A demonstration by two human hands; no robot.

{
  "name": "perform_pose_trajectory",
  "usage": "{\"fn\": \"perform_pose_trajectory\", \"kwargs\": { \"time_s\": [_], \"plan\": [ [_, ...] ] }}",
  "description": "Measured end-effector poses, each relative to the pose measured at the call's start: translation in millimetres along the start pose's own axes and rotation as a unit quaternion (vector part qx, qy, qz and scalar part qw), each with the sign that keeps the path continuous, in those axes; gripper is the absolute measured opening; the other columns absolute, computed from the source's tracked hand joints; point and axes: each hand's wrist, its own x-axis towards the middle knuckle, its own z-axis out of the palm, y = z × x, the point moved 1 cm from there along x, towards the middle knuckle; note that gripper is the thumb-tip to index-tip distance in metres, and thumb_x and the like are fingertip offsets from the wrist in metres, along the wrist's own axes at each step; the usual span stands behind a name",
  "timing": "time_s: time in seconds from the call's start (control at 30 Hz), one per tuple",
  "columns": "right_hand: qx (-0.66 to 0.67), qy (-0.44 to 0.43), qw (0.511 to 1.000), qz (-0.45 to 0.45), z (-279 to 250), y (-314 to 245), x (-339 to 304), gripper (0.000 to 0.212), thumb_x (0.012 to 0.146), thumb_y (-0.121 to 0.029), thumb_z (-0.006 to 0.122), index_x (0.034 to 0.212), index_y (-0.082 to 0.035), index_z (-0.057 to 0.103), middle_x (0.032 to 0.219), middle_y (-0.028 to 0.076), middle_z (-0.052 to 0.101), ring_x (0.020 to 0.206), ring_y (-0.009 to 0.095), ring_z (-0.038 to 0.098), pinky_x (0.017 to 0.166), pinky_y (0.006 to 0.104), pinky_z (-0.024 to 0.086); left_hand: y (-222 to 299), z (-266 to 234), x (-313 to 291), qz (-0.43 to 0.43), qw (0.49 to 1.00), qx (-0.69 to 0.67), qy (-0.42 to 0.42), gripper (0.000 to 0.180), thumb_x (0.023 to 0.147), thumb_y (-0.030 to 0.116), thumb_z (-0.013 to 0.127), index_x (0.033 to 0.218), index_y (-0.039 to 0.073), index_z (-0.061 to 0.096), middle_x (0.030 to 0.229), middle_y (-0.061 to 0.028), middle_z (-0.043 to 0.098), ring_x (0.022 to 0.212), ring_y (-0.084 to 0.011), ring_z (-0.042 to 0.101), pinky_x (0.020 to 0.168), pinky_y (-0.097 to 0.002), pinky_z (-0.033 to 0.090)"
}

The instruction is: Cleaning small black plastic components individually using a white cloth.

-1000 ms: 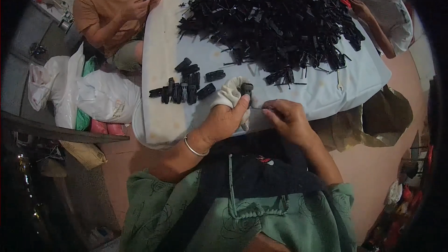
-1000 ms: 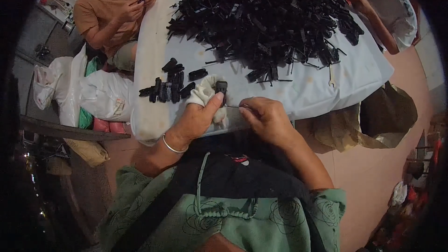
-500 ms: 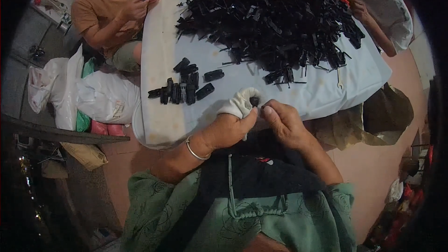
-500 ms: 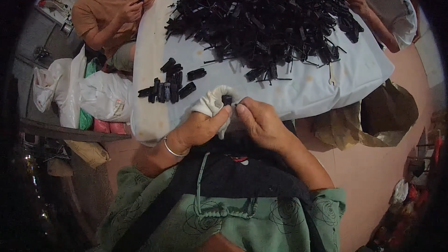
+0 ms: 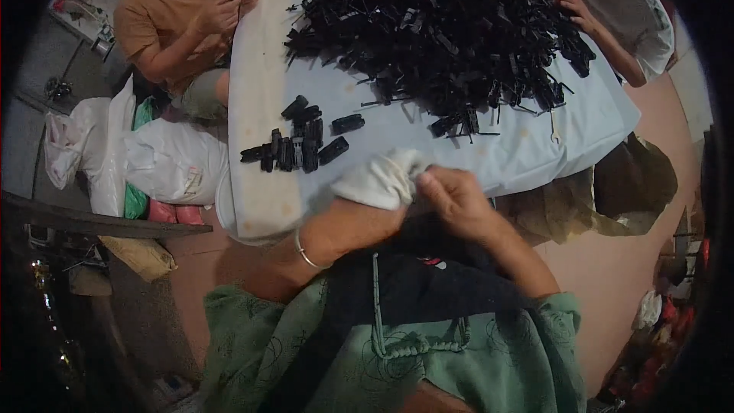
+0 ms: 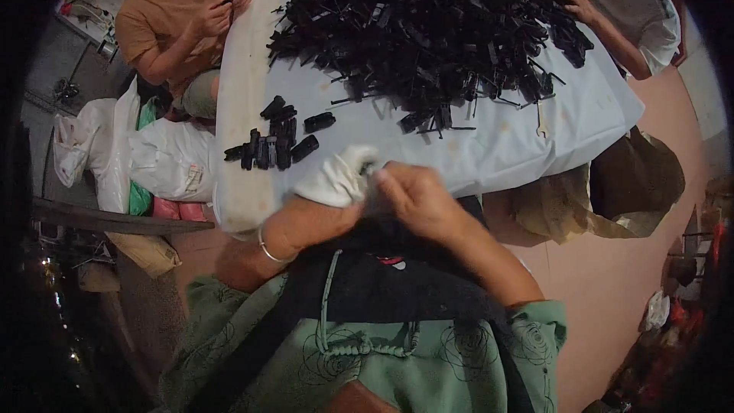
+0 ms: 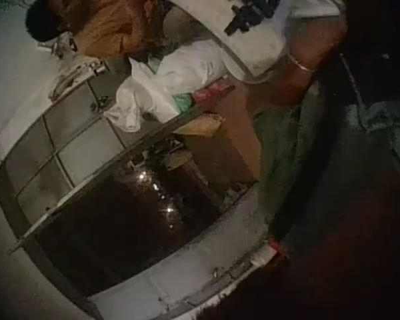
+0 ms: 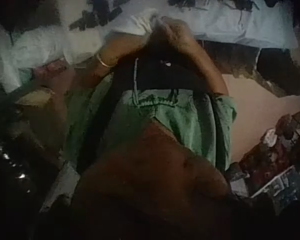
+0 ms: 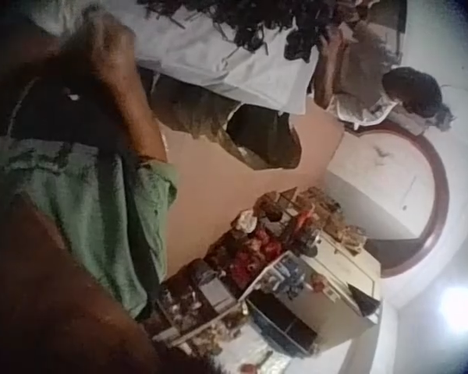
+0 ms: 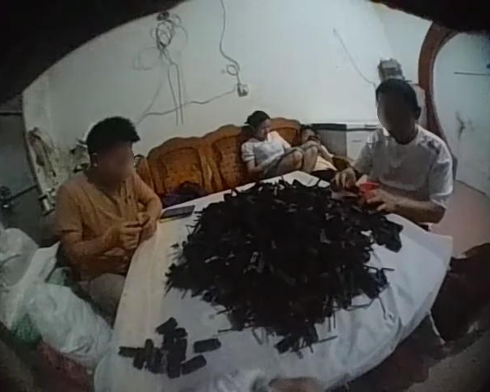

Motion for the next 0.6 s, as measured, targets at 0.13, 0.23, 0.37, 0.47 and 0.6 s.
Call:
{"fn": "perform_pose_trajectory", "kwargs": {
  "time_s": [0.13, 0.23, 0.37, 0.47, 0.6],
  "plan": [
    [-0.300, 0.176, 0.933, 0.094, -59.4, 5.6, 9.8, 0.009, 0.084, -0.011, 0.052, 0.086, -0.003, 0.054, 0.068, 0.012, 0.054, 0.062, 0.021, 0.054, 0.056, 0.0306, 0.042, -31.4, -42.3, 11.6, -0.068, 0.968, 0.241, 0.015, 0.022, 0.070, 0.006, 0.051, 0.091, 0.006, 0.059, 0.084, -0.0164, 0.057, 0.078, -0.0317, 0.054, 0.071, -0.0403, 0.043],
    [-0.407, 0.173, 0.897, 0.032, -73.5, 27.6, 2.1, 0.013, 0.077, -0.005, 0.056, 0.090, -0.004, 0.056, 0.072, 0.016, 0.056, 0.066, 0.030, 0.057, 0.057, 0.0356, 0.044, -27.4, -51.4, 14.8, -0.100, 0.938, 0.330, 0.034, 0.018, 0.071, 0.007, 0.051, 0.087, 0.006, 0.060, 0.080, -0.0159, 0.056, 0.073, -0.0310, 0.055, 0.065, -0.0409, 0.042],
    [-0.311, 0.140, 0.939, -0.053, -55.1, 27.2, -6.2, 0.014, 0.075, -0.003, 0.057, 0.089, -0.004, 0.057, 0.075, 0.019, 0.056, 0.066, 0.033, 0.056, 0.058, 0.0356, 0.045, -3.4, -39.5, 18.3, -0.007, 0.978, 0.173, 0.113, 0.019, 0.068, 0.006, 0.060, 0.087, 0.002, 0.059, 0.076, -0.0165, 0.056, 0.075, -0.0322, 0.055, 0.065, -0.0379, 0.043],
    [-0.149, 0.153, 0.977, 0.008, -38.5, -0.3, -19.6, 0.007, 0.079, -0.005, 0.057, 0.085, 0.000, 0.056, 0.072, 0.011, 0.057, 0.061, 0.019, 0.055, 0.057, 0.0269, 0.043, -14.2, 9.4, 2.3, 0.022, 0.989, 0.019, 0.143, 0.011, 0.078, 0.008, 0.057, 0.087, 0.003, 0.057, 0.073, -0.0120, 0.057, 0.065, -0.0260, 0.056, 0.052, -0.0337, 0.042],
    [-0.021, 0.123, 0.992, -0.023, -18.7, 6.3, -22.4, 0.009, 0.080, -0.007, 0.059, 0.083, 0.001, 0.057, 0.070, 0.008, 0.056, 0.061, 0.015, 0.052, 0.056, 0.0256, 0.042, -6.8, 30.0, 8.8, -0.262, 0.588, -0.765, -0.004, 0.008, 0.088, 0.013, 0.049, 0.093, 0.008, 0.053, 0.070, -0.0007, 0.055, 0.046, -0.0104, 0.051, 0.035, -0.0233, 0.033]
  ]
}}
